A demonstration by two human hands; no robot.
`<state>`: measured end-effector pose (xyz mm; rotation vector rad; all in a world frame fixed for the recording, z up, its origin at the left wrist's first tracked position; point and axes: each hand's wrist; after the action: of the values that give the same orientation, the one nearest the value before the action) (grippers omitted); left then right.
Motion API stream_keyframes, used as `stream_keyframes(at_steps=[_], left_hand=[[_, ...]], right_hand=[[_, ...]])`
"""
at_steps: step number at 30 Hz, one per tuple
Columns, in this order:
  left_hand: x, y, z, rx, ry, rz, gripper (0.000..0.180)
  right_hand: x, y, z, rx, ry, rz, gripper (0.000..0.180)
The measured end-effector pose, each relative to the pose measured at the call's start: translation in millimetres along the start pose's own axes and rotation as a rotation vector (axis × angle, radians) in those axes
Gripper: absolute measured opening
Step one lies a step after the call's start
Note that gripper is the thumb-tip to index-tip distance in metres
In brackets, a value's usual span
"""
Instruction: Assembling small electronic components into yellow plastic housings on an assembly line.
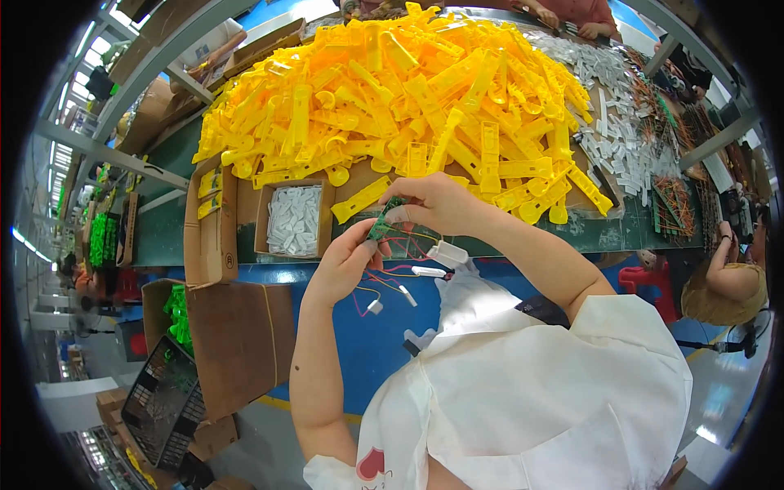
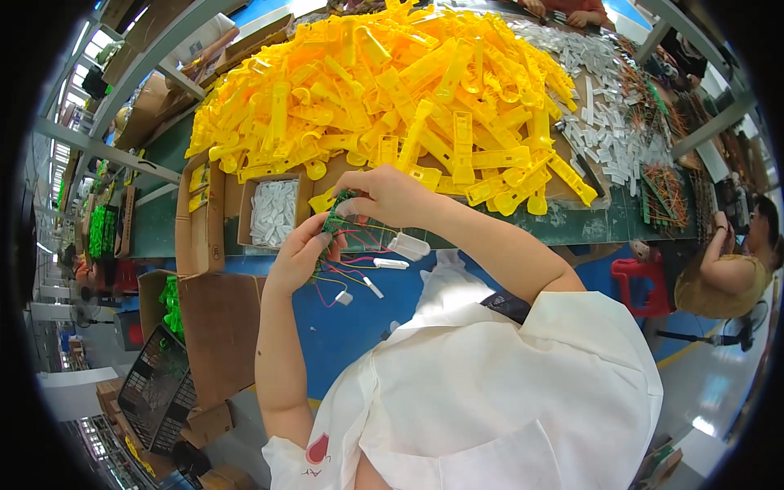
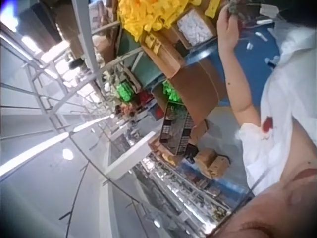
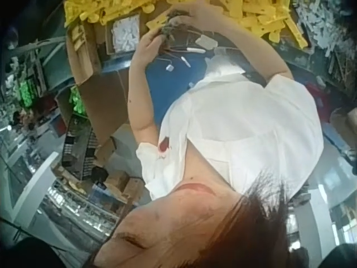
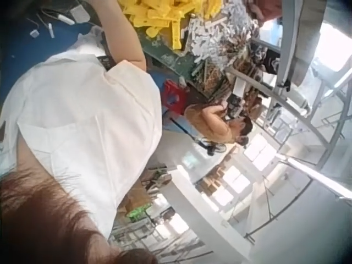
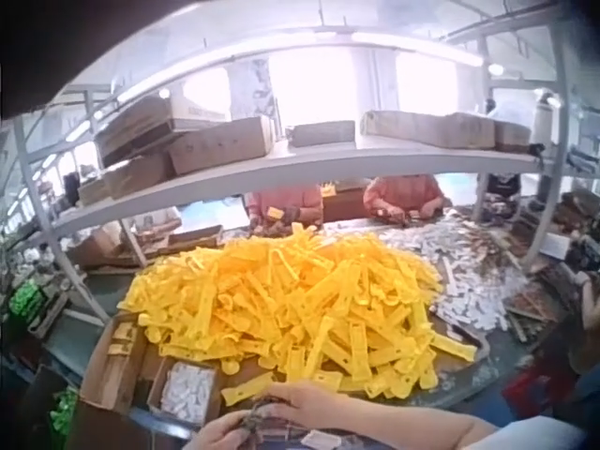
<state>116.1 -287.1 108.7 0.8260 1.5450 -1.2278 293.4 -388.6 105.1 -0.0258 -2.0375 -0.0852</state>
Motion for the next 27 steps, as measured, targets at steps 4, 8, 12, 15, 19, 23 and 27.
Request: stream_keyframes(at_steps=[4, 8, 12, 15, 19, 23, 27], left_hand=[[14.2, 11.6, 2.7, -0.336, 0.233, 0.027, 0.020], [27.6, 33.0, -5.6, -0.510, -0.241, -0.111, 0.012], [34.8, 38.8, -22.4, -0.544, -0.321, 0.093, 0.026], [42.0, 44.5, -35.1, -0.424, -0.275, 0.051, 0.027], [54.3, 46.5, -58.2, -0.255, -0.273, -0.081, 0.025], [61.9, 43.3, -70.5, -0.199, -0.306, -0.069, 0.024], [63.4, 50.0, -88.1, -0.131, -0.314, -0.032, 0.022]], right_hand=[[-3.9, 19.5, 37.2, -0.428, -0.458, -0.313, 0.021], [-36.9, 34.8, 57.6, -0.484, -0.341, -0.256, 0.018], [-54.6, 42.9, 53.6, -0.185, 0.527, 0.082, 0.019], [-65.9, 48.1, 57.6, -0.079, 0.634, 0.089, 0.017], [-72.4, 54.7, 58.9, -0.037, 0.573, 0.052, 0.015], [-73.3, 61.0, 68.2, -0.008, 0.667, 0.093, 0.015], [-72.3, 66.9, 78.3, -0.073, 0.746, 0.179, 0.012]])
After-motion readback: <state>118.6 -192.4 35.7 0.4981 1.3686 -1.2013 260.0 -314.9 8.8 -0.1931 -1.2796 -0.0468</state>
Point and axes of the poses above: each hand's wrist, its own y-axis towards the middle knuckle, its own z-axis out of the palm, x = y × z, and after that the axes turned 5 degrees about x, right-handed
